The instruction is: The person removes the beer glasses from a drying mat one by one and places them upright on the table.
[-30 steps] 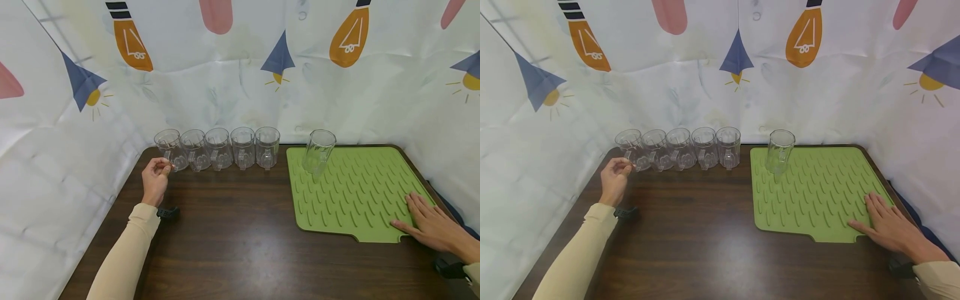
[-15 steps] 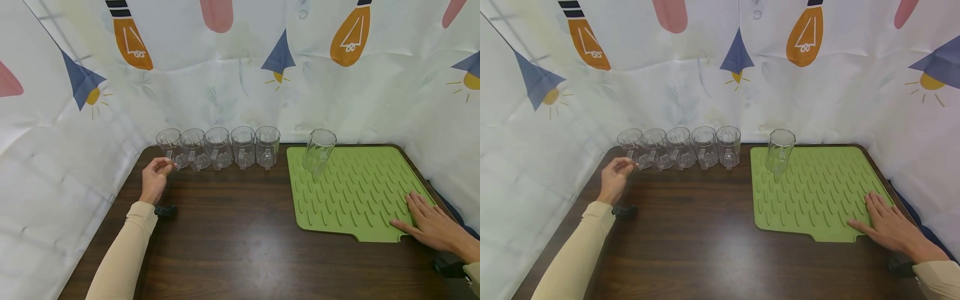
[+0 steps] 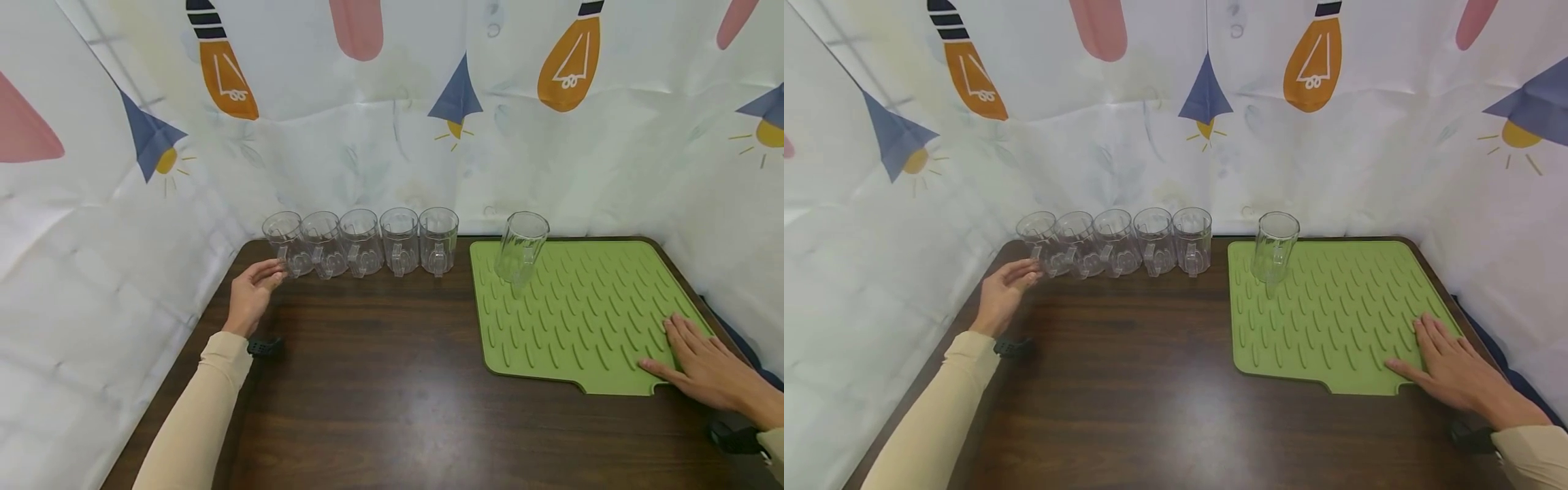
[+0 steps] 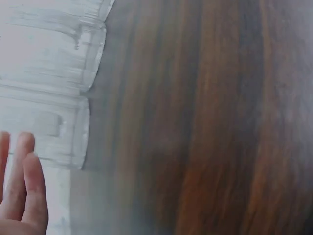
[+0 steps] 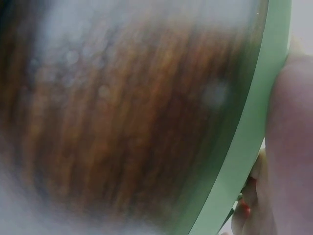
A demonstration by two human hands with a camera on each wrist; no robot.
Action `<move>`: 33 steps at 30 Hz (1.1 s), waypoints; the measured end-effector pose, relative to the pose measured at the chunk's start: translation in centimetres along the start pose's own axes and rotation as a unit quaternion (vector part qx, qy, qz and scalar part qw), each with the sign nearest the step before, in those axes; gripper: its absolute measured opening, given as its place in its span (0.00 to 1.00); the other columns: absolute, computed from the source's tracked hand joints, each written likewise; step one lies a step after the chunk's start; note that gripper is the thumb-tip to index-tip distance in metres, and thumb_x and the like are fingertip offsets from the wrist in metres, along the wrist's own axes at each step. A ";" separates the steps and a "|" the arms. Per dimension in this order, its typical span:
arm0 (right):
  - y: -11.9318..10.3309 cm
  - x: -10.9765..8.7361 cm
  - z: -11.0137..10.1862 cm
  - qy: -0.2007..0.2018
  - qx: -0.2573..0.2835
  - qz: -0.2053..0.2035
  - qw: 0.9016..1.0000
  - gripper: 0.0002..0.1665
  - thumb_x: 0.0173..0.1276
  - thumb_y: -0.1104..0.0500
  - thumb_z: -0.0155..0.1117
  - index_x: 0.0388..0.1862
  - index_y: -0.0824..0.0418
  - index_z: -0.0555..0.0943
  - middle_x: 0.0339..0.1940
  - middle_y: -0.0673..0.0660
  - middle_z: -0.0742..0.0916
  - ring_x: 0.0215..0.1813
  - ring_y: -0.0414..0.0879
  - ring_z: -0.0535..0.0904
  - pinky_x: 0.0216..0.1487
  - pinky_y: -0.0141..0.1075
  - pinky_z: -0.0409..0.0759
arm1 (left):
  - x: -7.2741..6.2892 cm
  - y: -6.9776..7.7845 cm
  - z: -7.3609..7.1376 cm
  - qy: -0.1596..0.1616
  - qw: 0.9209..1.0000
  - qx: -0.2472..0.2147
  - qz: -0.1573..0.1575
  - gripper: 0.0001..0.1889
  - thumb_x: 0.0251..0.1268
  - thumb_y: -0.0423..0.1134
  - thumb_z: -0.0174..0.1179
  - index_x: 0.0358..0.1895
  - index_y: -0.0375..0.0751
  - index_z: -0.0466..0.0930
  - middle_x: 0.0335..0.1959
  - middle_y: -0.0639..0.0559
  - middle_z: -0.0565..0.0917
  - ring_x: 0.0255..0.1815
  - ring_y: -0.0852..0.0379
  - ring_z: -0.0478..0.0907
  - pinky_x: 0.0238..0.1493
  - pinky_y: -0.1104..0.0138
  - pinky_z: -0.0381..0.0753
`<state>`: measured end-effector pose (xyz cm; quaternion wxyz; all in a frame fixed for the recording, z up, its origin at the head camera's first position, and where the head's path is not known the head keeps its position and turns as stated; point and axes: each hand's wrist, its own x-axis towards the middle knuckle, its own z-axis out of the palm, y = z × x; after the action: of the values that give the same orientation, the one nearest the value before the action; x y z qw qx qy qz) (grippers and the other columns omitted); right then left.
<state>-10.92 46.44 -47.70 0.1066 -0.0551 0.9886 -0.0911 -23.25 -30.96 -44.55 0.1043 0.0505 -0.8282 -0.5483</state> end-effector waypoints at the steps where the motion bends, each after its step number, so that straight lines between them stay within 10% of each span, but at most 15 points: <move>1: 0.0 0.0 0.0 0.000 0.001 -0.001 1.000 0.67 0.78 0.31 0.51 0.80 0.80 0.31 0.78 0.84 0.33 0.80 0.79 0.23 0.72 0.80 0.25 | -0.1 0.2 -0.2 0.003 1.000 0.008 -0.002 0.24 0.79 0.40 0.59 0.72 0.38 0.73 0.66 0.39 0.81 0.50 0.76 0.84 0.60 0.75 0.84; 12: 0.1 -0.1 -0.1 0.001 0.009 -0.002 1.000 0.67 0.79 0.30 0.50 0.79 0.80 0.30 0.78 0.84 0.32 0.79 0.79 0.23 0.72 0.80 0.27 | -1.0 3.6 -1.1 0.007 0.999 0.027 0.023 0.25 0.79 0.47 0.58 0.71 0.38 0.75 0.64 0.35 0.82 0.45 0.80 0.82 0.49 0.83 0.83; 20: 0.2 -0.1 -0.1 0.003 0.010 -0.005 1.000 0.67 0.78 0.30 0.50 0.80 0.80 0.30 0.78 0.84 0.34 0.79 0.79 0.23 0.72 0.80 0.29 | -1.6 7.3 0.2 -0.011 0.999 0.008 0.050 0.29 0.76 0.52 0.60 0.71 0.38 0.74 0.52 0.62 0.85 0.49 0.74 0.84 0.50 0.81 0.83; 33: -0.2 -0.1 -0.4 -0.003 0.010 -0.001 1.000 0.68 0.78 0.29 0.49 0.80 0.80 0.31 0.79 0.85 0.35 0.80 0.80 0.26 0.71 0.81 0.38 | -2.6 11.6 4.1 -0.085 0.991 -0.018 0.097 0.26 0.78 0.52 0.58 0.71 0.41 0.75 0.66 0.36 0.81 0.53 0.71 0.84 0.59 0.74 0.84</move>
<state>-10.88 46.34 -47.29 0.1102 -0.0555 0.9872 -0.1007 -21.26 -22.17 -35.78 0.0870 -0.0791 -0.8252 -0.5524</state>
